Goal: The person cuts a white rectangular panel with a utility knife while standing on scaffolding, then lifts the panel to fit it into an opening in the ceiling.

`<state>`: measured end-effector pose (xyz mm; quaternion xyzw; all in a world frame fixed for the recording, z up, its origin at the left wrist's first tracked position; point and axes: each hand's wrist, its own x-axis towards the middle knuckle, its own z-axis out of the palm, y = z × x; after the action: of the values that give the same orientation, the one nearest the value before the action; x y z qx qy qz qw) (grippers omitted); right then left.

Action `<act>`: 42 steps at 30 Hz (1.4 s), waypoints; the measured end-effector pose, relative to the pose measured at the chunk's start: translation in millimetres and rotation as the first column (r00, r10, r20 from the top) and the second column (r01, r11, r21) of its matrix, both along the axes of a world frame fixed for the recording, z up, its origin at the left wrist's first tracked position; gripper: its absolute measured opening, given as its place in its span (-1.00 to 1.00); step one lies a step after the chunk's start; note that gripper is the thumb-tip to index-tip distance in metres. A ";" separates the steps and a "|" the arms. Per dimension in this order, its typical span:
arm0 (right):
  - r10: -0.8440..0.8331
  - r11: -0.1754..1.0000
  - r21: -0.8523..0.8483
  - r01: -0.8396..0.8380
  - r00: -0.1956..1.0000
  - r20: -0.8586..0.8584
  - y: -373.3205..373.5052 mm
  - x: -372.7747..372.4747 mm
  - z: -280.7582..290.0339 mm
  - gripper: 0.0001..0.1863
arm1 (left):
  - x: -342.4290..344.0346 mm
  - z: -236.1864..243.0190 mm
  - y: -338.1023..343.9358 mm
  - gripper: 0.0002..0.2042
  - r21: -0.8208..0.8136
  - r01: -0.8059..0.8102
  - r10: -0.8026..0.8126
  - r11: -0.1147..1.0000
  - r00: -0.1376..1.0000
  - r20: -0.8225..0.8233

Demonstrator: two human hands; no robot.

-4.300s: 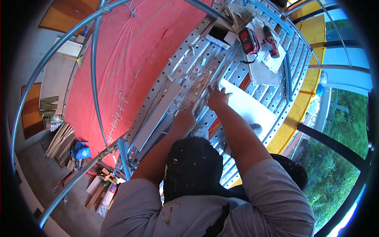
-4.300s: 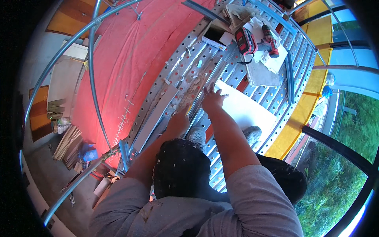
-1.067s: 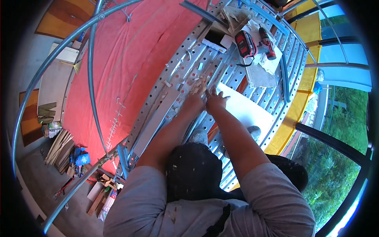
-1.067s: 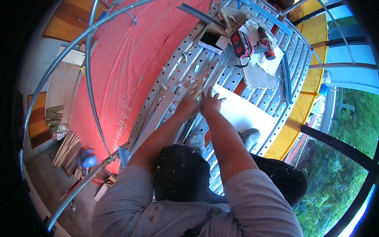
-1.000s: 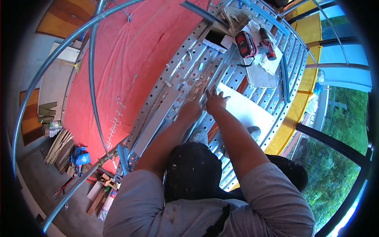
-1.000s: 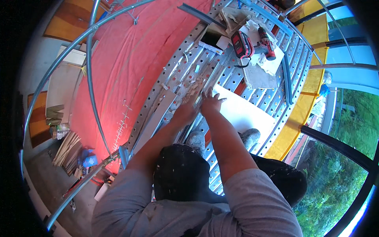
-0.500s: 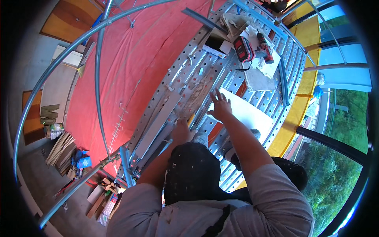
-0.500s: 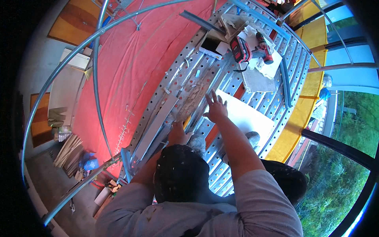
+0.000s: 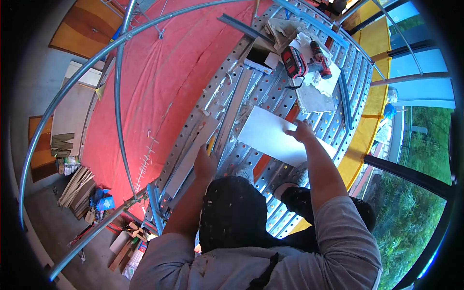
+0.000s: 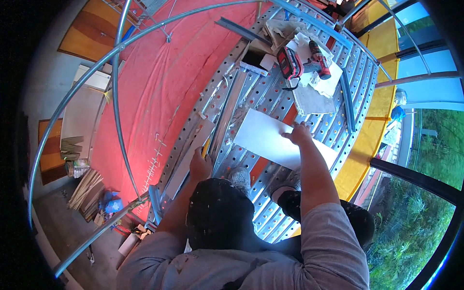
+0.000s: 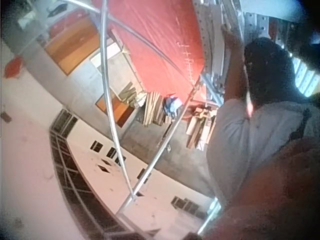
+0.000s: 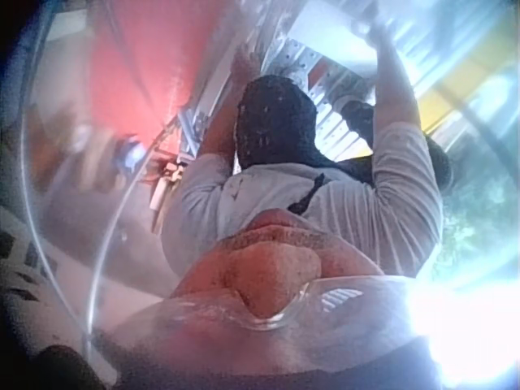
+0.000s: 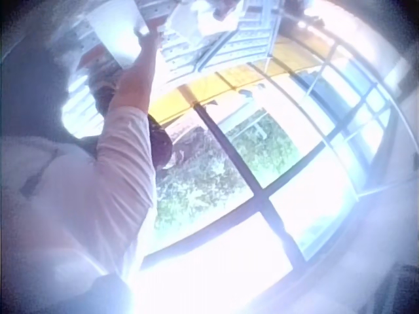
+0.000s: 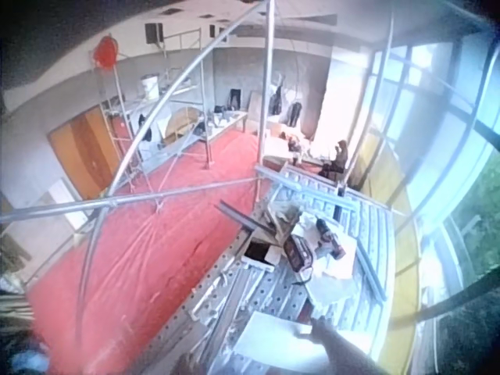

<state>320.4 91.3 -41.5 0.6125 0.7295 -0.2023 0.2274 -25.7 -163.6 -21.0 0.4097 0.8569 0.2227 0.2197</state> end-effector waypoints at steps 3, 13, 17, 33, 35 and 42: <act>0.076 0.975 -0.200 -0.094 0.992 -0.096 13.7 8.0 13.1 -0.15 | -6.4 -12.9 -3.0 -0.53 -0.080 0.062 -0.059 0.995 0.998 0.029; -0.083 0.991 0.058 0.118 0.906 -0.415 -20.0 79.6 121.4 -0.59 | 15.8 -13.2 -3.7 -0.60 -0.192 0.050 -0.029 0.980 0.993 0.114; -0.106 0.958 0.187 0.216 0.878 -0.467 -29.6 113.1 163.3 -0.60 | 5.6 -15.3 -10.2 -0.57 -0.205 0.055 -0.026 0.977 0.990 0.141; 0.126 0.944 0.321 0.077 0.814 -0.567 -48.0 75.2 388.1 -0.57 | 32.1 341.5 168.8 -0.44 0.515 0.148 -0.294 0.844 0.932 0.213; 0.195 0.915 0.401 0.050 0.815 -0.545 -55.5 79.0 366.7 -0.53 | 60.4 352.6 179.5 -0.39 0.596 0.142 -0.352 0.791 0.902 0.252; 0.195 0.953 0.297 -0.054 0.861 -0.470 -53.9 101.8 325.7 -0.57 | 107.0 332.5 161.5 -0.45 0.521 0.431 -0.571 0.737 0.809 0.139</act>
<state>422.2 37.4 284.2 0.5169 0.8225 -0.2339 -0.0408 81.3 -2.1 311.6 0.6303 0.5918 0.4105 0.2899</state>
